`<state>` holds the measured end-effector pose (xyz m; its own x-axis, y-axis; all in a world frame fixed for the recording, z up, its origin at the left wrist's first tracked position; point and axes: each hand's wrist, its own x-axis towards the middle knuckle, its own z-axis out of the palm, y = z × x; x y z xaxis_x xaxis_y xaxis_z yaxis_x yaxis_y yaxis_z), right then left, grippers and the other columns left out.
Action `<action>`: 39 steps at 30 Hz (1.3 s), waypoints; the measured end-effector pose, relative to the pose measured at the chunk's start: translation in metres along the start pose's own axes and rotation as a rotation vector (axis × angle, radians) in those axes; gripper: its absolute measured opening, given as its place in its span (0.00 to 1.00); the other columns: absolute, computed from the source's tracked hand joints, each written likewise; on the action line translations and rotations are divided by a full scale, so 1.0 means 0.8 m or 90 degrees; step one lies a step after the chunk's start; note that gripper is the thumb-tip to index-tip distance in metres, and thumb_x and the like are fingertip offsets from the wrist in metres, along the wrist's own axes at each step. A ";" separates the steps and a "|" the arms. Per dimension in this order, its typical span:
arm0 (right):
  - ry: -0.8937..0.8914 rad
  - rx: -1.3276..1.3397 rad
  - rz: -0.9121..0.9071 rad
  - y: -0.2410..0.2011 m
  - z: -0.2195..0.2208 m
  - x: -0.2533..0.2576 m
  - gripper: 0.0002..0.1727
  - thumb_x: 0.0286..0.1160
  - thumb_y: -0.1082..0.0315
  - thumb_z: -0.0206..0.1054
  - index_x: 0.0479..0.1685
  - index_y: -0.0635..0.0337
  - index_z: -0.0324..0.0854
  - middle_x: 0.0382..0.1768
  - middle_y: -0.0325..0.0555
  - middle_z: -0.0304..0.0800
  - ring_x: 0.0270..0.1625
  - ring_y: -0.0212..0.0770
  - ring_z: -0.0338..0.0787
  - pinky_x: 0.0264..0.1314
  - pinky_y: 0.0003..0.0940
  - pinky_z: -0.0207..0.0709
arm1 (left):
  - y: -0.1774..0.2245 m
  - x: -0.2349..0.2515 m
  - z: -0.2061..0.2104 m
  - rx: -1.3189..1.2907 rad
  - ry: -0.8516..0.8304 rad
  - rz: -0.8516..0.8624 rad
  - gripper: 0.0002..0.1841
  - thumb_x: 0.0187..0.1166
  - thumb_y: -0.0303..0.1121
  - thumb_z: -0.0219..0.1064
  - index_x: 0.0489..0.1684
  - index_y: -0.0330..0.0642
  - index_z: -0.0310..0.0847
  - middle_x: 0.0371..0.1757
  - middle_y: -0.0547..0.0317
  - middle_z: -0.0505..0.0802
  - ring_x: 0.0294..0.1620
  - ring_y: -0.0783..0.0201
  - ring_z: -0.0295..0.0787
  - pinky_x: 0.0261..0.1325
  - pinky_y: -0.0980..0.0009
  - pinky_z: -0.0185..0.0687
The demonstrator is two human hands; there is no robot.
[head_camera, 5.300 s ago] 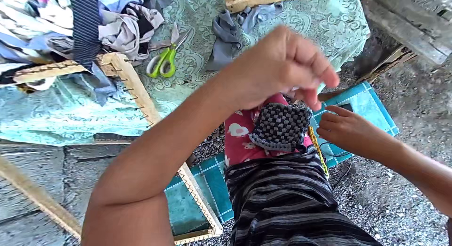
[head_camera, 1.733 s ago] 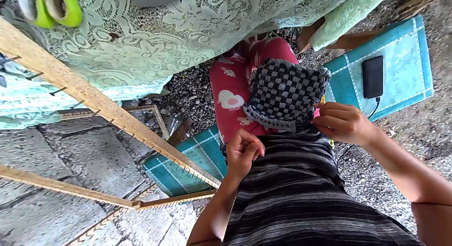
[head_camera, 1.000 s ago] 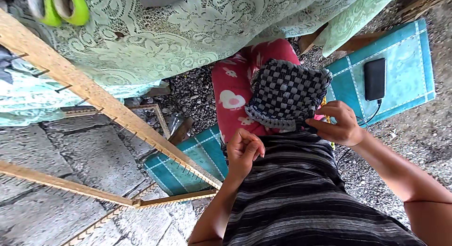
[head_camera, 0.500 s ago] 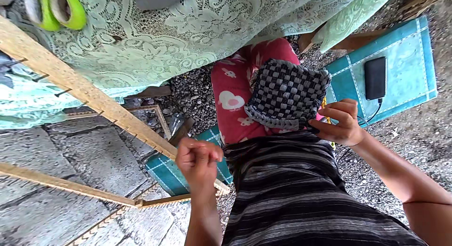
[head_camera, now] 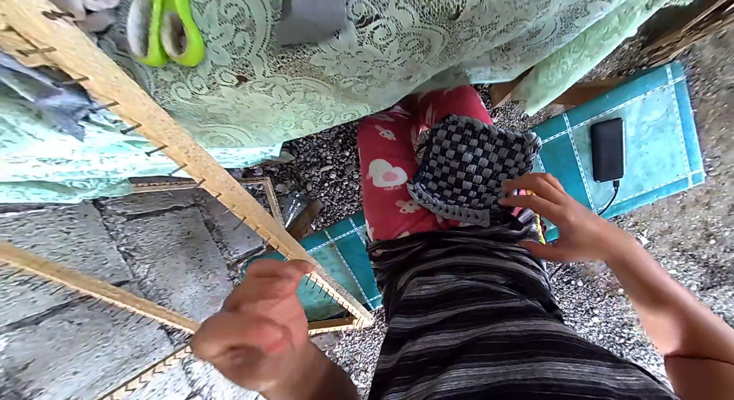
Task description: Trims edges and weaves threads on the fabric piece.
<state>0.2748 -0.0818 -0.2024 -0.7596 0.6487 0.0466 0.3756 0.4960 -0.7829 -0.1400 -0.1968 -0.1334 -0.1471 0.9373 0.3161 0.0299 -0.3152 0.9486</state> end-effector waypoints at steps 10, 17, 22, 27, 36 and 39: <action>-0.192 0.500 -0.121 -0.088 0.041 0.073 0.41 0.94 0.41 0.33 0.67 0.67 0.83 0.48 0.47 0.95 0.49 0.31 0.92 0.60 0.31 0.85 | 0.072 0.079 0.101 -0.388 -0.303 0.132 0.07 0.76 0.33 0.73 0.31 0.42 0.86 0.27 0.59 0.88 0.32 0.63 0.88 0.47 0.65 0.87; 0.016 0.273 -0.016 -0.066 -0.033 -0.008 0.28 0.95 0.53 0.48 0.22 0.57 0.77 0.20 0.33 0.76 0.27 0.19 0.77 0.33 0.16 0.71 | 0.038 0.103 0.080 -0.043 -0.693 0.068 0.16 0.88 0.41 0.62 0.33 0.45 0.91 0.31 0.65 0.94 0.37 0.73 0.90 0.51 0.71 0.83; 0.079 -0.096 0.100 -0.063 -0.021 -0.063 0.32 0.85 0.55 0.55 0.04 0.56 0.62 0.13 0.39 0.68 0.18 0.32 0.71 0.19 0.27 0.63 | 0.000 0.181 0.021 0.498 -0.451 -0.111 0.17 0.81 0.32 0.69 0.65 0.41 0.88 0.65 0.51 0.92 0.67 0.54 0.89 0.72 0.50 0.81; 0.097 -0.114 0.228 -0.053 -0.003 -0.070 0.17 0.74 0.68 0.66 0.19 0.70 0.80 0.43 0.63 0.88 0.27 0.50 0.87 0.28 0.47 0.83 | -0.046 0.286 -0.052 0.812 -0.062 -0.270 0.23 0.89 0.37 0.58 0.72 0.25 0.77 0.71 0.16 0.79 0.77 0.20 0.71 0.76 0.24 0.60; 0.109 -0.095 0.322 -0.038 0.031 -0.057 0.18 0.86 0.60 0.58 0.54 0.59 0.91 0.36 0.55 0.95 0.38 0.60 0.94 0.40 0.67 0.82 | -0.079 0.324 -0.061 0.853 -0.110 -0.339 0.30 0.86 0.47 0.62 0.69 0.24 0.78 0.69 0.13 0.79 0.75 0.15 0.70 0.72 0.18 0.56; 0.124 -0.034 0.313 -0.037 0.033 -0.052 0.17 0.84 0.59 0.60 0.45 0.60 0.92 0.29 0.51 0.92 0.31 0.51 0.91 0.36 0.59 0.81 | -0.079 0.336 -0.056 0.879 -0.126 -0.351 0.26 0.82 0.40 0.66 0.63 0.20 0.80 0.65 0.11 0.80 0.73 0.14 0.70 0.69 0.16 0.57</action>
<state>0.2809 -0.1387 -0.1973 -0.3762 0.9049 -0.1990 0.6924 0.1318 -0.7094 -0.2260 0.0682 -0.1097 -0.3218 0.9282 -0.1869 0.9175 0.3544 0.1806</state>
